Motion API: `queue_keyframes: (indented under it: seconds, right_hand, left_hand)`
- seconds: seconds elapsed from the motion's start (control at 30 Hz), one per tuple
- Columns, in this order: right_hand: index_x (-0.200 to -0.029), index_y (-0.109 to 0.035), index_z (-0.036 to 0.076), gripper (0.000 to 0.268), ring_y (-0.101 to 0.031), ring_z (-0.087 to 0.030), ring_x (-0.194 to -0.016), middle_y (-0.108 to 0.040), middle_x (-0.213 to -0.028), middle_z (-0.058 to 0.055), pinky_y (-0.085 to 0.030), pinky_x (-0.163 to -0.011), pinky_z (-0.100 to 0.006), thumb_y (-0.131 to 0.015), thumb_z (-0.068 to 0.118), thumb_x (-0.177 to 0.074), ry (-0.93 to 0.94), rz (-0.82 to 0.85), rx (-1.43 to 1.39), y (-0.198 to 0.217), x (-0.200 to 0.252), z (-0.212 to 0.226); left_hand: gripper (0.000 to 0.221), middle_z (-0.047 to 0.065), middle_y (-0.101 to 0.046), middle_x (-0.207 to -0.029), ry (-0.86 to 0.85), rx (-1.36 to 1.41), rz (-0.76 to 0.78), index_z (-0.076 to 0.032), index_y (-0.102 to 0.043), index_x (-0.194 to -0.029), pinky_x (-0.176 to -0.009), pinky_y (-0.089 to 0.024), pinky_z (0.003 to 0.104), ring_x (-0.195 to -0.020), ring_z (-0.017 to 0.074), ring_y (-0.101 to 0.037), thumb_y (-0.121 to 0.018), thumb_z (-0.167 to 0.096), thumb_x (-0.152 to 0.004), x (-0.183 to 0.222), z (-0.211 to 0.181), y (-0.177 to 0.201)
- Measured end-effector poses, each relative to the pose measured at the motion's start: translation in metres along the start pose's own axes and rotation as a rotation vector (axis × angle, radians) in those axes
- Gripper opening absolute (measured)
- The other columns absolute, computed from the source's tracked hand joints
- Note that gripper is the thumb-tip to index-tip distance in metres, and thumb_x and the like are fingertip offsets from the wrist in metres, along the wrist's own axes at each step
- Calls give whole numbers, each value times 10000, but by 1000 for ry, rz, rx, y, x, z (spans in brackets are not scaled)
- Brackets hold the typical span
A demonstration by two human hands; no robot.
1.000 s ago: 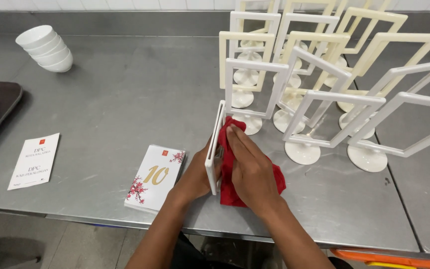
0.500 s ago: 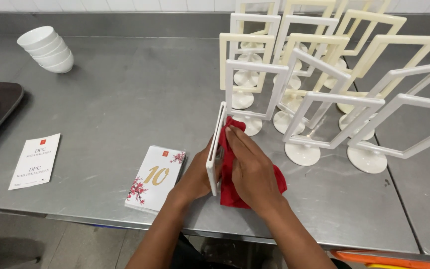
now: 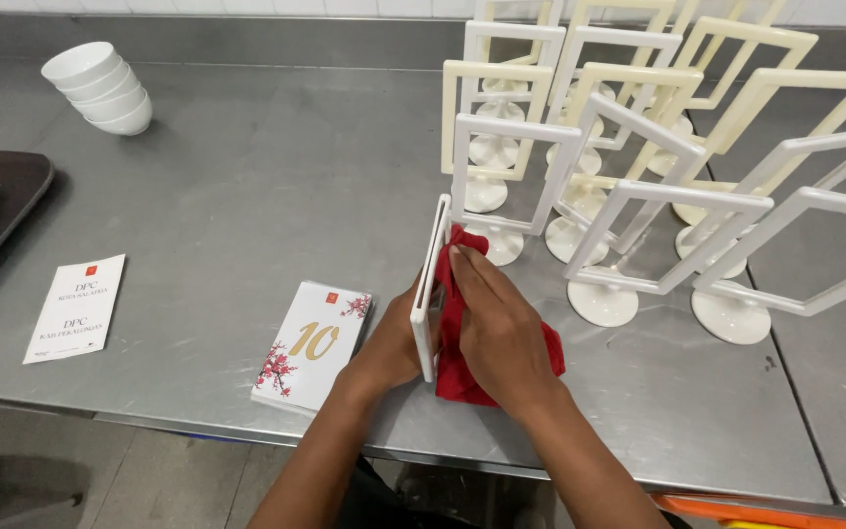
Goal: Cleaning plastic table stands with a cloth and inserting numbered cards into them.
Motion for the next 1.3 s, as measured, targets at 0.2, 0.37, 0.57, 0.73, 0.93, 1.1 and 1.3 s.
queue_keyframes:
  seconds: [0.2,0.37,0.57,0.73,0.93,1.1,1.3]
  right_hand:
    - [-1411,-594,-33,436,-619,-348,-1266,-626,-1379,-243,-519,-1066,-407,-526,-100,-985,14,11,62,-14,12,-13]
    - [-1412,-585,-46,438,-610,-372,-1276,-621,-1385,-260,-523,-1063,-419,-511,-118,-986,3,-20,17,3,-1,1]
    - [-1436,-555,-55,445,-616,-346,-1262,-608,-1390,-257,-518,-1061,-385,-520,-100,-995,18,27,81,-18,10,-7]
    - [-1415,-579,-55,450,-599,-368,-1276,-622,-1368,-259,-487,-1092,-421,-509,-96,-973,-45,221,127,-38,29,-24]
    - [-1364,-640,-4,483,-592,-440,-1284,-655,-1340,-272,-489,-1074,-510,-460,-77,-922,-301,244,-109,-11,23,-64]
    - [-1372,-621,-34,474,-587,-441,-1291,-639,-1358,-278,-475,-1072,-530,-465,-68,-926,-325,230,-78,-8,10,-52]
    - [-1451,-523,-62,475,-501,-443,-1376,-563,-1443,-296,-423,-1098,-527,-454,-33,-982,-223,452,134,-66,46,-40]
  left_hand:
    - [649,245,-618,-1425,-12,9,2,-65,-427,-1558,-1145,-409,544,-1359,407,-545,-552,-228,-942,-31,-171,-41]
    - [643,244,-622,-1421,-14,16,-2,-67,-432,-1556,-1144,-410,543,-1355,404,-550,-551,-237,-947,-28,-193,-49]
    - [636,244,-627,-1415,-17,24,-20,-70,-439,-1554,-1142,-412,540,-1350,401,-556,-550,-248,-954,-24,-196,-45]
    - [630,244,-631,-1411,-31,36,-16,-72,-444,-1553,-1141,-413,539,-1346,399,-562,-549,-256,-959,-25,-201,-53]
    - [572,237,-596,-1462,-7,105,-21,-45,-456,-1539,-1140,-398,550,-1366,416,-529,-533,-273,-1020,-24,-199,-52]
    - [567,209,-605,-1464,48,82,-18,-85,-466,-1549,-1146,-404,517,-1382,395,-525,-509,-274,-1016,-22,-204,-52]
    - [587,187,-614,-1459,125,76,-49,-134,-467,-1563,-1141,-421,485,-1353,341,-564,-449,-410,-1044,-21,-198,-51]
Point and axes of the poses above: each hand's wrist, its own x-axis away from the middle knuckle, its own y-axis out of the back of the hand, z = x × y, the point moved 10 cm from there along -x, towards the middle knuckle
